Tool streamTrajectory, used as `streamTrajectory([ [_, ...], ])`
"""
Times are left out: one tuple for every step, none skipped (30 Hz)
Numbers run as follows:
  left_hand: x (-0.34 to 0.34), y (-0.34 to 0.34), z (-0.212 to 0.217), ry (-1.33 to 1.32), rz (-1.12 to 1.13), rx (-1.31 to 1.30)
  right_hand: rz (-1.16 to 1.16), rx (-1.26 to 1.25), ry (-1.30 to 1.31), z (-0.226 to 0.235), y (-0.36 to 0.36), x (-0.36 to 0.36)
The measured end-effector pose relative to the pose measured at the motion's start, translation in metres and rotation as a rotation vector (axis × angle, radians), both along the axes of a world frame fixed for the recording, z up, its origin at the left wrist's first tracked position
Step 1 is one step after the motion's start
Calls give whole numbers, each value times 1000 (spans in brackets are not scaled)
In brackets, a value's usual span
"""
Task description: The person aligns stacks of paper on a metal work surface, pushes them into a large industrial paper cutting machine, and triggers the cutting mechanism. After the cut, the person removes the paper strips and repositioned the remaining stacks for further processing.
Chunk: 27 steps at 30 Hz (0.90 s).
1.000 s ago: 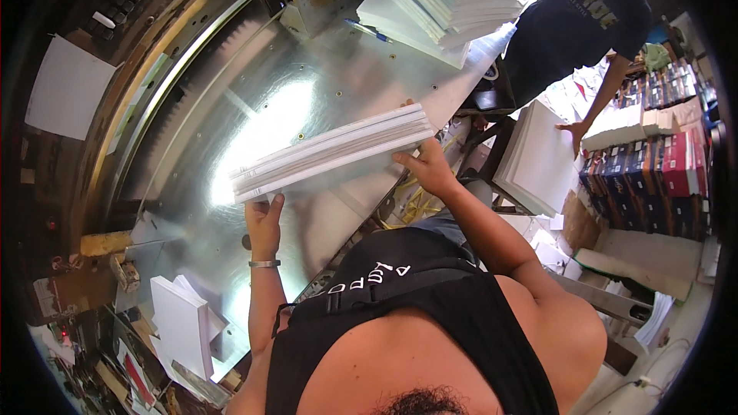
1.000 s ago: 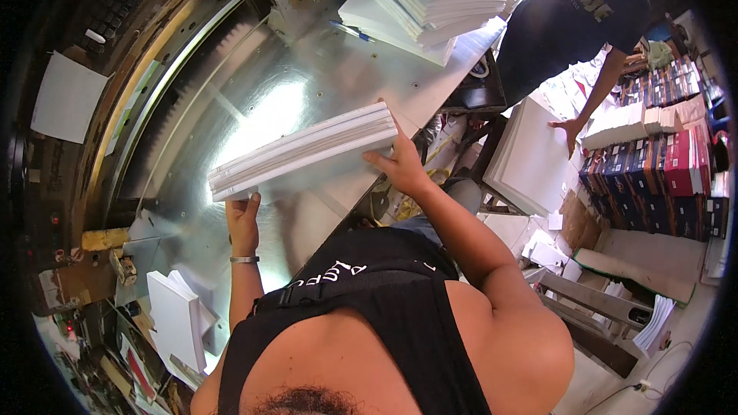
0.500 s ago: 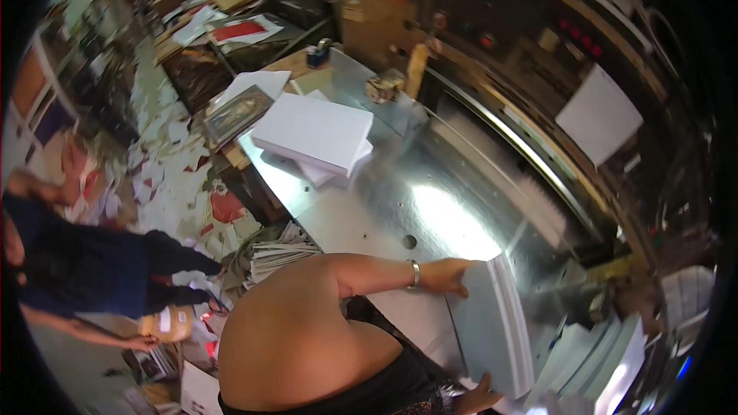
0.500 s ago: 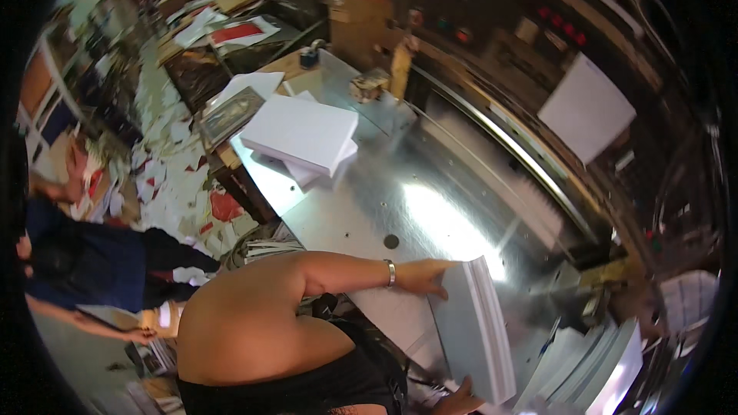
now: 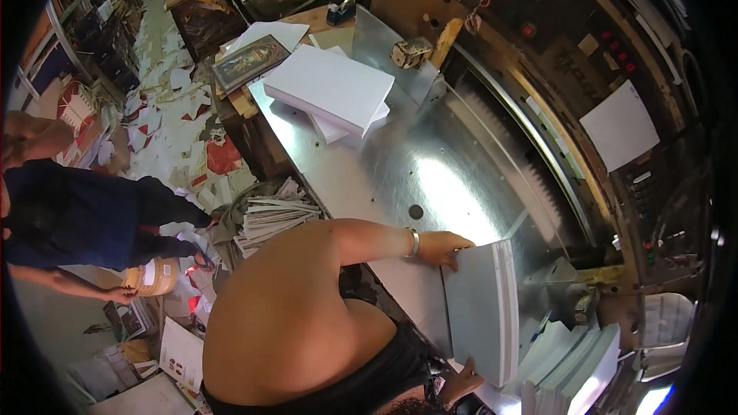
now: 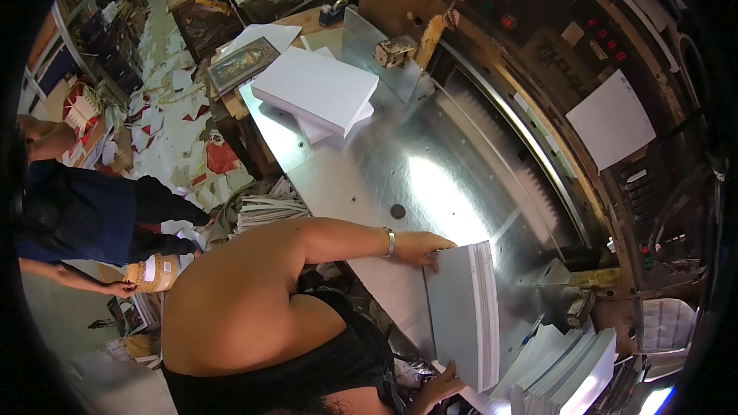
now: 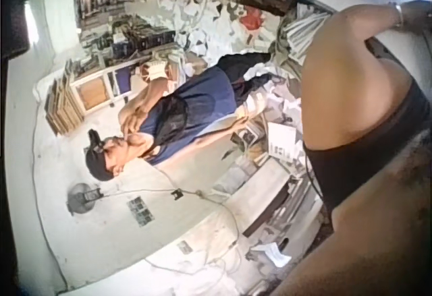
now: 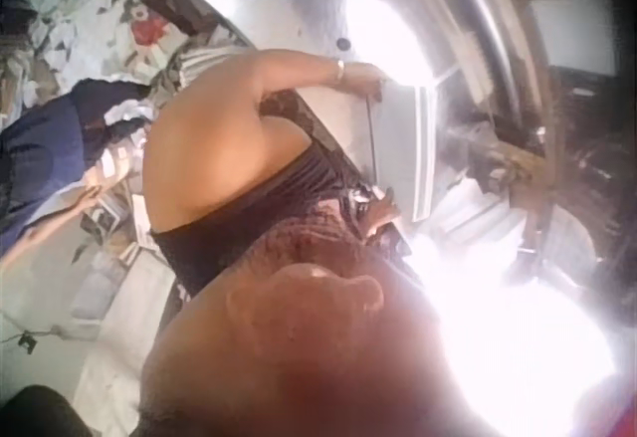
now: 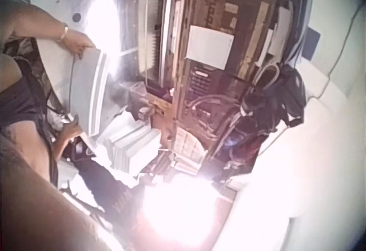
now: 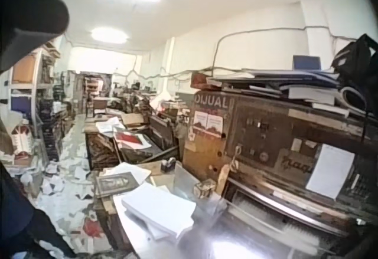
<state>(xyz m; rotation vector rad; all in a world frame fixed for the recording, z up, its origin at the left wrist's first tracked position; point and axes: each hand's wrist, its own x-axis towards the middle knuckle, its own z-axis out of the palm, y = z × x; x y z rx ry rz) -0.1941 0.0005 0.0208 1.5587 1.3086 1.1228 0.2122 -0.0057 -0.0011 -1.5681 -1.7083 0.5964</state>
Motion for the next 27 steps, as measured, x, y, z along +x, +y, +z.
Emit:
streamTrajectory([
  [0, -3, 0, -3, 21, 13, 51, -46, -119, 3, -4, -2],
  [-1, -7, 1, -37, 5, -56, 99, -67, -271, 10, -6, -2],
  [-1, -9, 2, -33, -1, -74, 70, -41, -74, 12, -9, -9],
  [-3, -11, 5, 18, 23, -49, 82, -28, -88, 20, -8, -11],
  [-5, -15, 8, -34, 9, -79, 156, 32, -284, 25, -12, -14],
  [-6, -19, 10, 10, 7, -53, 126, -52, -301, 33, -11, -18],
  [-9, -24, 14, 63, 22, 26, 77, -137, -146, 41, -11, -21],
  [-13, -31, 16, 51, 25, -14, 92, -127, -153, 47, -11, -25],
  [-15, -44, 17, 45, 70, -90, 165, -101, -72, 54, -12, -28],
  [-20, -59, 16, 55, 128, -116, 260, -42, 36, 58, -11, -32],
  [-24, -77, 15, 0, 168, -94, 314, -124, 128, 63, -11, -36],
  [-29, -95, 13, -5, 171, -108, 278, -171, 84, 64, -11, -44],
  [-34, -113, 11, -79, 255, -85, 370, -214, 162, 62, -10, -54],
  [-41, -132, 10, -154, 353, -18, 465, -257, 240, 60, -8, -66],
  [-49, -150, 10, -250, 396, -56, 570, -403, 193, 61, -4, -78],
  [-59, -165, 13, -351, 447, -51, 590, -397, 183, 58, -3, -94],
  [-70, -181, 18, -356, 540, -83, 624, -490, 277, 52, -5, -116],
  [-85, -197, 25, -382, 632, -81, 685, -574, 413, 47, -6, -142],
  [-103, -211, 35, -286, 734, -76, 683, -585, 369, 44, -4, -172],
  [-122, -222, 45, -236, 826, -29, 778, -608, 419, 41, -4, -204],
  [-145, -234, 56, -198, 880, -72, 871, -633, 469, 41, -5, -235],
  [-171, -248, 68, -189, 918, -56, 874, -683, 354, 45, -3, -266],
  [-197, -259, 79, -146, 967, -45, 904, -729, 308, 52, -1, -298],
  [-224, -267, 89, -97, 993, 45, 954, -811, 337, 58, -1, -330],
  [-252, -274, 99, -70, 1038, 40, 1083, -884, 500, 65, -2, -364],
  [-280, -281, 108, -34, 1076, 78, 1110, -885, 481, 73, -3, -397],
  [-306, -286, 116, -44, 1089, 89, 1148, -916, 454, 83, -3, -428],
])
